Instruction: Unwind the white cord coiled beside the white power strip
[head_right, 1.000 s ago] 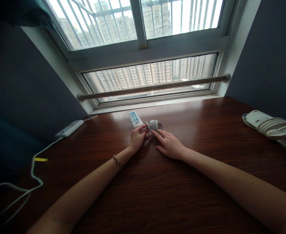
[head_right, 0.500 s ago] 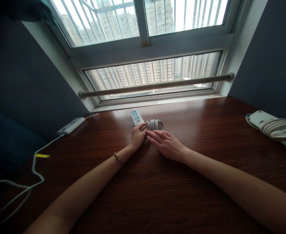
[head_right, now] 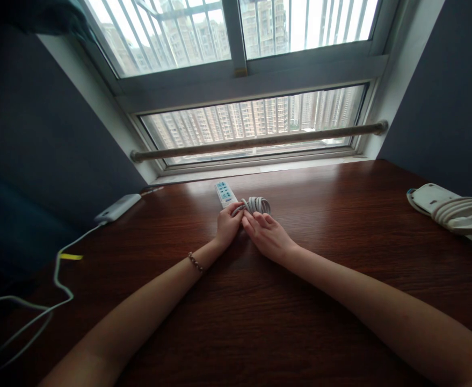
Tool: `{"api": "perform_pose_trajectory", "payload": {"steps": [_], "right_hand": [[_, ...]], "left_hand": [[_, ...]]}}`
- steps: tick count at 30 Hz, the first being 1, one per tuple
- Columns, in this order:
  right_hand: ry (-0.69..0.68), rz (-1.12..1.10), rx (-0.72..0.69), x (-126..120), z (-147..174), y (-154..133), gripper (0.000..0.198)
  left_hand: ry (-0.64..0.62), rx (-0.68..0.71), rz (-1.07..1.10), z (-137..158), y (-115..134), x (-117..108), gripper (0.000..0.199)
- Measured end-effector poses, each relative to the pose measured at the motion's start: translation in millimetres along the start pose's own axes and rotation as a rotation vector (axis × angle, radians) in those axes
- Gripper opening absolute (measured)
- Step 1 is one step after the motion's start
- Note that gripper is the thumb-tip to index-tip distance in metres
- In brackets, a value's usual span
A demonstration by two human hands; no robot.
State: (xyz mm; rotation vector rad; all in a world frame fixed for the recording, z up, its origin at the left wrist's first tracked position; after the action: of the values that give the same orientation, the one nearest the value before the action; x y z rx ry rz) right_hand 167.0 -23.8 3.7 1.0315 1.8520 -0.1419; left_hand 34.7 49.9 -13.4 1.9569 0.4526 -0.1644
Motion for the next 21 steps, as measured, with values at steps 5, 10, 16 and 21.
{"api": "perform_pose_trajectory", "payload": {"steps": [5, 10, 16, 21], "right_hand": [[-0.010, -0.028, 0.037, 2.7, 2.4, 1.4, 0.043], [-0.032, -0.042, 0.062, 4.2, 4.4, 0.7, 0.042], [-0.061, -0.057, 0.120, 6.9, 5.4, 0.3, 0.041], [-0.059, -0.081, 0.148, 9.1, 7.1, 2.3, 0.041]], "left_hand": [[0.027, 0.006, -0.028, 0.0, -2.6, -2.3, 0.023], [0.047, 0.020, -0.042, 1.2, 0.2, -3.0, 0.022], [0.097, -0.007, -0.027, 3.8, 1.5, -4.7, 0.017], [0.149, -0.085, 0.049, 1.9, -4.6, -7.9, 0.015]]}}
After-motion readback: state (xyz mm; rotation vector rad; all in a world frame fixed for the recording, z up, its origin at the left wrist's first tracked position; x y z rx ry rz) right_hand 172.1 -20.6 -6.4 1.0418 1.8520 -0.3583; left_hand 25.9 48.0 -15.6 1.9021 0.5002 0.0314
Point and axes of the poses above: each hand's wrist, its own z-axis away from the middle knuckle, its own x-axis out of the palm, y = z × x, the point moved 4 cm from there along -z, towards the middle knuckle, and after that the axes turned 1 degree about -x, right-handed, at the moved point
